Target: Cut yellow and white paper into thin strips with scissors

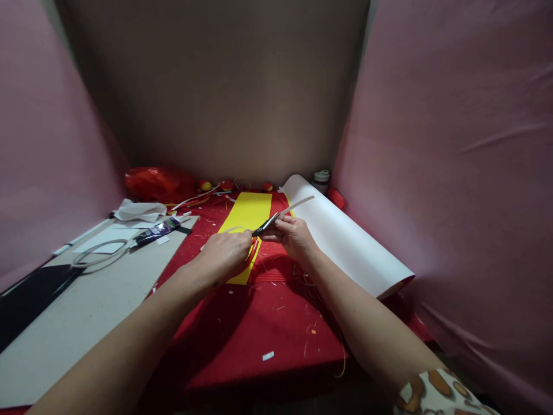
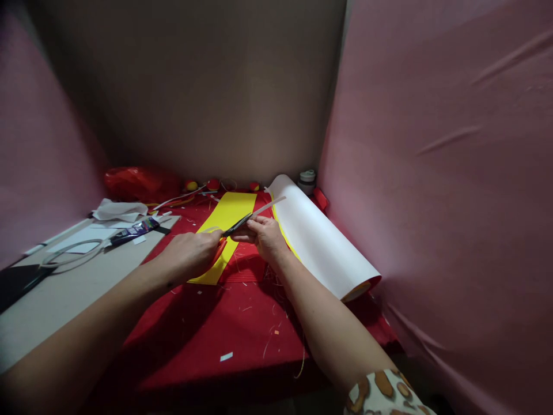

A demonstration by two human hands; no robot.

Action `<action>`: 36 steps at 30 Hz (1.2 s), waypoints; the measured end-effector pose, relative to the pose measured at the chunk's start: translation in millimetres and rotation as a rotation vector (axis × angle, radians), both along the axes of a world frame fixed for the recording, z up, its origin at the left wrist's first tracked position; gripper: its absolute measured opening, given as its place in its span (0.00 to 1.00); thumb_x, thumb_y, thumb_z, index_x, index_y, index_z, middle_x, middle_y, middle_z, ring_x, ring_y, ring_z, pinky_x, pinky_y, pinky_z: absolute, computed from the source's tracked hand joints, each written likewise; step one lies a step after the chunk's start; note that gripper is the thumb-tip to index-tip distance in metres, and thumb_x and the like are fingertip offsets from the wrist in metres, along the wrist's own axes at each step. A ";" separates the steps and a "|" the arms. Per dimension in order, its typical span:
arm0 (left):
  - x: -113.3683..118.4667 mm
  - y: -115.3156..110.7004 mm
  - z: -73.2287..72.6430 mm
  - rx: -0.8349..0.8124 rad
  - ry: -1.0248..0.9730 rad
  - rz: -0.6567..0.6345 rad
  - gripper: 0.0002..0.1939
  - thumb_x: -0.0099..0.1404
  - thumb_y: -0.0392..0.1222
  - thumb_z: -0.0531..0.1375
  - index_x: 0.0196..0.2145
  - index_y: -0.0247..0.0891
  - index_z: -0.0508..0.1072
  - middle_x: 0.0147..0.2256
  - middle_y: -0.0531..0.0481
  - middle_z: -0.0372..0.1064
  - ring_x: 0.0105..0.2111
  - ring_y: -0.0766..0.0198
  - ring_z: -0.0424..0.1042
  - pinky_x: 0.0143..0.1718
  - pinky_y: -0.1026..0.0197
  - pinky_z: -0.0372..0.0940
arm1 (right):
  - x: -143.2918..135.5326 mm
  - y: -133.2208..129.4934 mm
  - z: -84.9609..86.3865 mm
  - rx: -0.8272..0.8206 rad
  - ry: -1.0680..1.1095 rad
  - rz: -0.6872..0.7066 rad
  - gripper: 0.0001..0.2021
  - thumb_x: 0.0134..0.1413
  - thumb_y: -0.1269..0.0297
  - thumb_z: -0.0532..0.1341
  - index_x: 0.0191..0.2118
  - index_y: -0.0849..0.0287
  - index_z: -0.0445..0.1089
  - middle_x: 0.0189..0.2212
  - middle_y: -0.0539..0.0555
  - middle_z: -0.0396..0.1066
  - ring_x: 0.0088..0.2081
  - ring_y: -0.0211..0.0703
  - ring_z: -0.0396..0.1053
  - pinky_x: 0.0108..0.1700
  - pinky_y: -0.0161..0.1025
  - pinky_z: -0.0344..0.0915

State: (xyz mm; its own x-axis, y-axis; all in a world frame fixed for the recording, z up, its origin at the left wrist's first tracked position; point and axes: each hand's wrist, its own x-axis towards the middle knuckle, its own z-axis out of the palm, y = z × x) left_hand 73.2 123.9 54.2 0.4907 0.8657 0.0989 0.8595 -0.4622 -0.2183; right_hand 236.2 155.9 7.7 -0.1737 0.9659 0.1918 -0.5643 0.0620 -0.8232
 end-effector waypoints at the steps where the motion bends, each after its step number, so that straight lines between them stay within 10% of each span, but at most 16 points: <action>1: -0.1 -0.1 0.0 0.008 0.003 -0.007 0.14 0.60 0.36 0.43 0.37 0.34 0.66 0.29 0.37 0.70 0.34 0.48 0.71 0.28 0.55 0.62 | 0.2 0.6 -0.7 0.002 0.001 0.003 0.02 0.45 0.73 0.59 0.28 0.66 0.68 0.22 0.56 0.74 0.25 0.43 0.74 0.33 0.43 0.73; 36: -9.1 4.6 -12.0 -0.153 -0.034 0.033 0.18 0.64 0.40 0.41 0.47 0.35 0.62 0.38 0.38 0.69 0.35 0.49 0.70 0.31 0.51 0.62 | 5.1 3.1 -0.4 -0.041 0.009 -0.040 0.04 0.50 0.74 0.58 0.26 0.66 0.65 0.22 0.56 0.73 0.24 0.42 0.73 0.30 0.40 0.74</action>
State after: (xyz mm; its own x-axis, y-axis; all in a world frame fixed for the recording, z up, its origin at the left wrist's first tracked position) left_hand 64.0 128.5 42.2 0.4608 0.8873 -0.0195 0.8802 -0.4597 -0.1179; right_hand 241.3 159.0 7.3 -0.1330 0.9791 0.1537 -0.5690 0.0516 -0.8207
